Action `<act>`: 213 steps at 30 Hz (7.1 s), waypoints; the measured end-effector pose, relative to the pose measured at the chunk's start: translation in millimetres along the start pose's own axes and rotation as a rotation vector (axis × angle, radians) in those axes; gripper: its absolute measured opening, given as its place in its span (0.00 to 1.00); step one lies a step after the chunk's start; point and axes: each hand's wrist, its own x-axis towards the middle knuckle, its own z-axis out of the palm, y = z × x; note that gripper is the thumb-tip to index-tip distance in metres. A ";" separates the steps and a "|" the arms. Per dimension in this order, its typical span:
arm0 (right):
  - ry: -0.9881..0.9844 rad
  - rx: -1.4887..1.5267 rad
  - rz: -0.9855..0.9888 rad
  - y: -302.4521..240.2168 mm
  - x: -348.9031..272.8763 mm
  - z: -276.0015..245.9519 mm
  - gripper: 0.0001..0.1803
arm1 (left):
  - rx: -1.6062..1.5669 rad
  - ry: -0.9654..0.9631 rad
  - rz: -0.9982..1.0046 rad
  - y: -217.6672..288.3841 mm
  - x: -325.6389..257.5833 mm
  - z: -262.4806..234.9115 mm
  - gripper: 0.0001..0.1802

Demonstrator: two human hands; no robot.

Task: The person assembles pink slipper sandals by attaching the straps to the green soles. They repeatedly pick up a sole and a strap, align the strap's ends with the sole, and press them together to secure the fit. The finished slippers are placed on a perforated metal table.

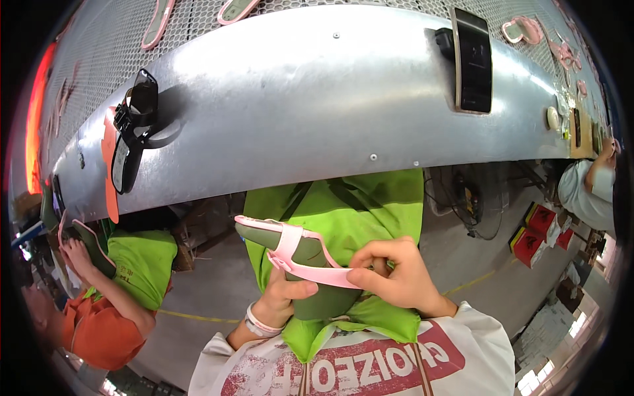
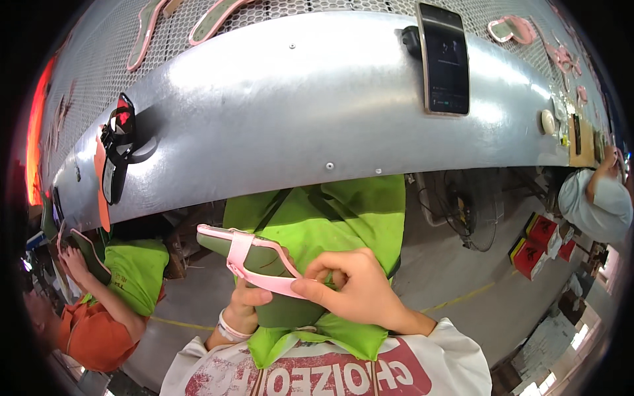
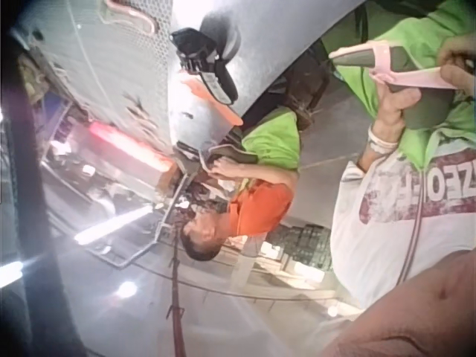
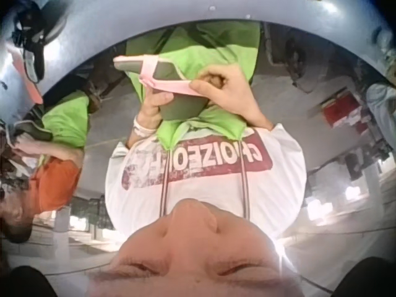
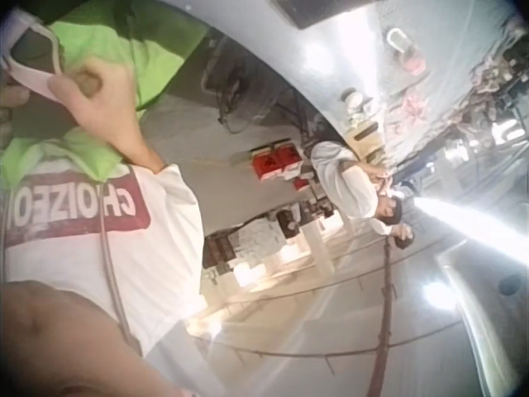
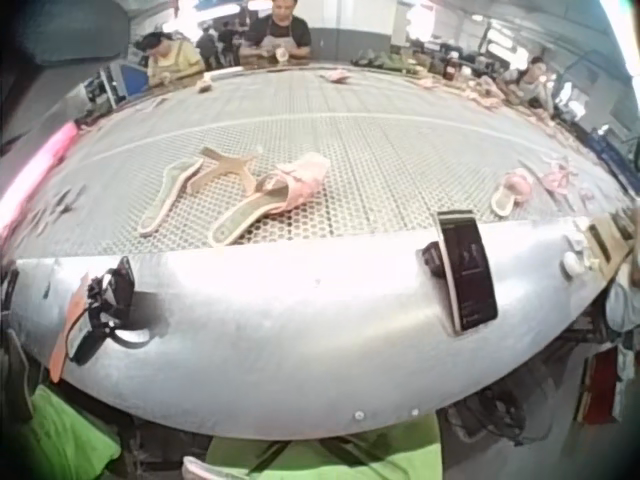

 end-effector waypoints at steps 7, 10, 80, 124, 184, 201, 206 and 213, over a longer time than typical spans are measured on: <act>0.092 0.116 -0.117 16.3 7.7 8.8 0.11 | -0.004 -0.130 0.031 -3.1 9.4 -12.3 0.41; 0.019 0.082 -0.111 25.7 18.7 14.3 0.10 | -0.008 -0.324 0.168 -8.5 26.3 -21.2 0.44; 0.974 0.250 -0.691 -155.7 206.0 -172.6 0.24 | 1.740 0.338 0.806 142.5 8.7 50.8 0.34; -0.218 0.780 -0.433 -44.5 91.1 55.8 0.31 | -0.029 -0.167 0.807 121.7 21.7 60.3 0.52; 0.189 0.307 -0.266 -42.5 41.5 39.6 0.04 | 0.052 -0.285 0.619 116.0 -23.7 -40.6 0.54; 0.418 0.239 -0.134 20.5 72.2 64.6 0.11 | 0.758 0.496 0.565 69.4 6.9 -46.5 0.12; 0.398 0.254 -0.125 23.7 79.9 63.2 0.11 | 0.749 0.541 0.580 64.7 15.4 -48.4 0.14; 0.337 0.441 -0.071 34.9 83.2 62.4 0.11 | 0.613 0.508 0.506 60.7 20.1 -54.1 0.14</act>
